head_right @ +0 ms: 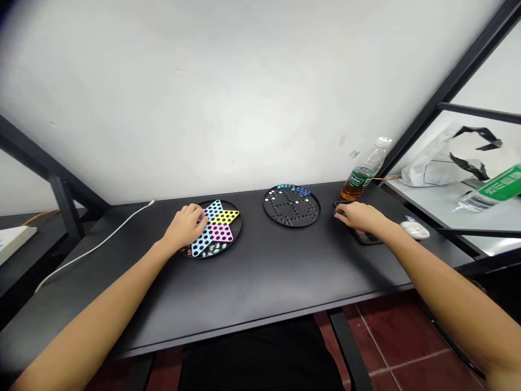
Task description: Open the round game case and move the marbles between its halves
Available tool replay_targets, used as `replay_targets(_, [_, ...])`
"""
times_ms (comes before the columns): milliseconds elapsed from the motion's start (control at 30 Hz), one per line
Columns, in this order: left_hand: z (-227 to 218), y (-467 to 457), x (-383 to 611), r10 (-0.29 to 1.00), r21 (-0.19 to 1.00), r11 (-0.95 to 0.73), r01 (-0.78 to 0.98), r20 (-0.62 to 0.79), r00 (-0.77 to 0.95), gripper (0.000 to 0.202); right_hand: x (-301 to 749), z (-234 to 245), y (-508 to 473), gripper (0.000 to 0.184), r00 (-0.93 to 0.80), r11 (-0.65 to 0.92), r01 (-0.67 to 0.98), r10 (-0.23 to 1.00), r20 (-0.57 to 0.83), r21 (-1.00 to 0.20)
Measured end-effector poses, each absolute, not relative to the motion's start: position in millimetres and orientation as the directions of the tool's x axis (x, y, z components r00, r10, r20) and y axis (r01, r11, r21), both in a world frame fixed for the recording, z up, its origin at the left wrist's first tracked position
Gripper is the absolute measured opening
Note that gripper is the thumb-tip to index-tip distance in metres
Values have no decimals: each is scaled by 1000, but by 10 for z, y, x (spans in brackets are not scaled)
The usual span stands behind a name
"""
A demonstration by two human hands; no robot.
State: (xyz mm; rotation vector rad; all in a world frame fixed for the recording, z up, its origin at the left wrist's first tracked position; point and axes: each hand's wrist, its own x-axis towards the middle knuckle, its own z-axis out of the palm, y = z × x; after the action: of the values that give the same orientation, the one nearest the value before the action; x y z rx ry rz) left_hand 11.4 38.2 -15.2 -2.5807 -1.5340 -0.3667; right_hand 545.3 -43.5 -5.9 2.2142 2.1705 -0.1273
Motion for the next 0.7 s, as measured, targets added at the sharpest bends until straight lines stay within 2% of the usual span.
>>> replay_targets(67, [-155,387,112,850,30,-480,877,263,457,23,5325,-35,-395,30,-11,2,937,1000,-25,-350])
replay_targets(100, [-160,391,109,849,30,-481,876,264,457,23,5237,-22,-366,34,-13,-4,844,1000,-28,-536])
replay_targets(167, [-172,399,103,847,24,-483,875,267,460,23,5033,3,-279,39,-16,-79,536,994,-104,-841])
replay_targets(200, [-180,403,99,845,19,-484,875,270,462,23,4930,14,-216,37,-34,-131,358,988,-153,-925])
replay_targets(267, [-196,408,91,841,11,-487,873,276,466,23,4742,30,-54,25,-101,-213,65,970,-219,-975])
replay_targets(333, [-208,410,85,838,8,-488,873,283,466,22,4588,21,141,19,-165,-257,-93,957,-240,-962])
replay_targets(400, [-212,408,82,837,10,-490,872,286,467,22,4455,-30,342,20,-172,-274,-104,952,-254,-956])
replay_targets(467, [-209,403,83,837,12,-491,871,284,467,22,4327,-119,526,26,-50,-239,64,969,-242,-969])
replay_targets(500, [-206,399,83,837,12,-491,871,283,468,22,4266,-170,606,29,46,-198,231,980,-193,-952])
replay_targets(533, [-202,396,84,837,12,-491,871,282,468,21,4211,-221,678,31,123,-151,439,987,-107,-886])
replay_targets(567, [-199,392,84,837,12,-491,871,283,468,21,4162,-266,742,33,155,-103,647,988,-1,-756])
replay_targets(600, [-197,389,84,836,12,-492,871,284,469,21,4124,-302,797,34,133,-56,817,987,93,-574])
replay_targets(633, [-195,385,84,836,13,-493,870,285,469,21,4097,-328,846,34,72,-10,925,986,149,-379])
replay_targets(700, [-193,380,83,836,15,-493,870,286,468,21,4078,-353,929,35,-63,76,994,986,157,-76])
